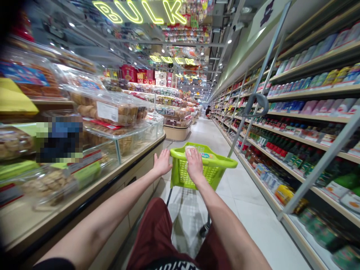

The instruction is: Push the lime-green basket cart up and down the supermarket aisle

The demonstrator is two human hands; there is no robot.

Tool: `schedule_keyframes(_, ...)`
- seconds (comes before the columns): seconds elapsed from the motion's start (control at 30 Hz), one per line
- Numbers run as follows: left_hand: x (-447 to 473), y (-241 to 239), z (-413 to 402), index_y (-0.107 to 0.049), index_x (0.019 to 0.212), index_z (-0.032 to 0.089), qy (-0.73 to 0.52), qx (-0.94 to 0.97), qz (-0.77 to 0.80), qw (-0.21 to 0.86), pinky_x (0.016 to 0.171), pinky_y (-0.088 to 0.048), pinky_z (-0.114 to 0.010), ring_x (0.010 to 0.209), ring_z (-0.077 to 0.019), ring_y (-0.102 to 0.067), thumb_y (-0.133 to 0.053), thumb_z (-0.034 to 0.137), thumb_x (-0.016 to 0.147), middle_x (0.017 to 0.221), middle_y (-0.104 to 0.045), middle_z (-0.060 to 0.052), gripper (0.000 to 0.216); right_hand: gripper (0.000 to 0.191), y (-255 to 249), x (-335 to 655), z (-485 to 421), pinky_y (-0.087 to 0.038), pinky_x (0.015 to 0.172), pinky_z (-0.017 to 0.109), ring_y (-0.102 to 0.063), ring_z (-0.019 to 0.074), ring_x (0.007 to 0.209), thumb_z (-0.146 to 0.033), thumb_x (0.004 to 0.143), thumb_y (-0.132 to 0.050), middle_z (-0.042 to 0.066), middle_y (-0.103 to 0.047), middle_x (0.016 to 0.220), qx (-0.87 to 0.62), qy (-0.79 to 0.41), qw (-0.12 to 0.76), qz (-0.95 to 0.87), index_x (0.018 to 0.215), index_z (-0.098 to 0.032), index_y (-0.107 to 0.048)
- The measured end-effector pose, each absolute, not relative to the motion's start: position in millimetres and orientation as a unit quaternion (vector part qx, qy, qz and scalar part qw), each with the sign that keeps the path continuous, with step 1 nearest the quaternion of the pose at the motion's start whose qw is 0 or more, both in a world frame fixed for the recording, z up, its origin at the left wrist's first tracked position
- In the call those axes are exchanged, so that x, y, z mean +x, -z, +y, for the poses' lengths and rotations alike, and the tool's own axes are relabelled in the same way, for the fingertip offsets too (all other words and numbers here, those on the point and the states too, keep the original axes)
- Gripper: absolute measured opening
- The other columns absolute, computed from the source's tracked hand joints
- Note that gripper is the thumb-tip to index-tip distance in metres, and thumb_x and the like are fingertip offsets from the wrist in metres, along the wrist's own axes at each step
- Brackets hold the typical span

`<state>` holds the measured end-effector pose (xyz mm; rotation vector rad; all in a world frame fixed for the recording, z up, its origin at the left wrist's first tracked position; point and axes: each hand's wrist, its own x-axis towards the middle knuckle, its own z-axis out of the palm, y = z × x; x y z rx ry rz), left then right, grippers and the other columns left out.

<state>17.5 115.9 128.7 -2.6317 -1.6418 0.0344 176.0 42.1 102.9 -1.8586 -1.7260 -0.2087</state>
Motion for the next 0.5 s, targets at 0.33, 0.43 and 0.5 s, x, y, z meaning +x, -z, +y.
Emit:
schedule_keyframes(0.33,-1,-132,117,-0.020,0.136,0.013,-0.016,-0.836,-0.547,0.039,0.105,-0.017,-0.054,0.134,-0.0247,-0.014,-0.047,0.034,0.073,0.145,-0.016,-0.012,0.072,0.044,-106,122,64,-0.021,0.104,0.049,-0.022,0.0212,0.131,-0.008,0.082,-0.037,0.006,-0.037,0.136,-0.621,0.070,0.265,-0.734,0.122,-0.022,-0.048)
schedule_keyframes(0.43,3,-133,110,-0.019,0.136,0.013,-0.002,-0.848,-0.528,0.042,0.105,-0.016,-0.055,0.134,-0.0248,-0.013,-0.047,0.032,0.072,0.146,-0.015,-0.012,0.073,0.054,-96,159,37,-0.019,0.105,0.048,-0.020,0.0209,0.132,-0.002,0.077,-0.035,0.005,-0.036,0.137,-0.649,0.096,0.263,-0.707,0.127,-0.021,-0.043)
schedule_keyframes(0.5,11,-134,102,-0.019,0.136,0.014,0.010,-0.862,-0.504,0.043,0.106,-0.015,-0.054,0.134,-0.0244,-0.012,-0.047,0.029,0.071,0.146,-0.014,-0.011,0.072,0.060,-88,186,16,-0.018,0.105,0.048,-0.019,0.0207,0.132,0.001,0.073,-0.034,0.006,-0.037,0.136,-0.681,0.114,0.268,-0.672,0.128,-0.022,-0.042)
